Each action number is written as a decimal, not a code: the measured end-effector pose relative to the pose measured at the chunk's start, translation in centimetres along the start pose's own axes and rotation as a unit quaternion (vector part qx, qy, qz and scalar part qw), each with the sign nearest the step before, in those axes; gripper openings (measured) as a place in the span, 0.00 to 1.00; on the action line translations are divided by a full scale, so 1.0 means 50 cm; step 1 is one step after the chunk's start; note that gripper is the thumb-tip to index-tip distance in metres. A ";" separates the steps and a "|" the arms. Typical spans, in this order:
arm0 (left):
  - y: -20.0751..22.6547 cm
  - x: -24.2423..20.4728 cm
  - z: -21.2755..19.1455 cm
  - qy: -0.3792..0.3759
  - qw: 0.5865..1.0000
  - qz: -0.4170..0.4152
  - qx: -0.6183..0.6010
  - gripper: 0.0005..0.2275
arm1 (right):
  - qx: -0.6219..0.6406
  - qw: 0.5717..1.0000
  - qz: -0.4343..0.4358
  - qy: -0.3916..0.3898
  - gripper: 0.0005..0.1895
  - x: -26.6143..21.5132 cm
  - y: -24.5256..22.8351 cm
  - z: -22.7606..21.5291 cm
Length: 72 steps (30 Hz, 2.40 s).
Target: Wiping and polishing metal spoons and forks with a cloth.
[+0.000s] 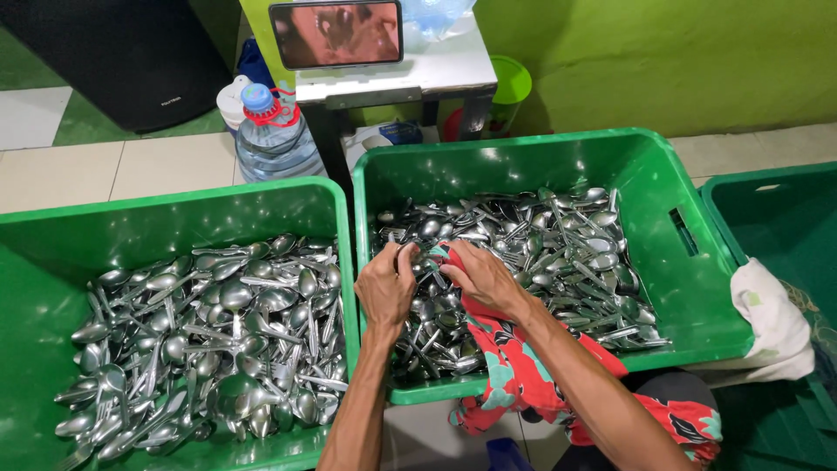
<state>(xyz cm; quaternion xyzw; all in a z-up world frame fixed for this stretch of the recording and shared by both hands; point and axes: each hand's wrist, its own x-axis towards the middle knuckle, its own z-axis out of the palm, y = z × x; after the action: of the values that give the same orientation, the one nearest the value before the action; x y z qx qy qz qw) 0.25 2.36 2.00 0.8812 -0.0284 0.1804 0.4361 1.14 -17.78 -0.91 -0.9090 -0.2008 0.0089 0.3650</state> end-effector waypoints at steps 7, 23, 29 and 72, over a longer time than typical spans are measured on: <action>-0.006 0.008 -0.001 0.041 0.992 -0.064 -0.103 0.13 | 0.060 0.997 0.034 0.030 0.12 -0.004 0.029 0.026; -0.010 -0.076 0.113 -0.403 0.914 -0.002 -0.053 0.26 | 0.214 0.938 0.178 0.207 0.14 -0.001 0.048 0.022; 0.086 -0.005 0.016 -0.297 0.929 -0.165 -0.148 0.24 | 0.206 0.952 0.157 0.163 0.15 -0.001 -0.024 0.011; 0.008 -0.030 0.055 -0.253 0.925 -0.181 -0.220 0.18 | -0.140 0.939 0.014 0.314 0.07 0.024 0.024 0.018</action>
<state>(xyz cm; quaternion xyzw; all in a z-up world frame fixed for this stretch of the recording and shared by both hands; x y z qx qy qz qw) -0.42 -0.19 0.26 0.7698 -0.0170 -0.1414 0.6221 2.50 -17.52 -2.22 -0.9103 -0.0622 -0.2997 0.2788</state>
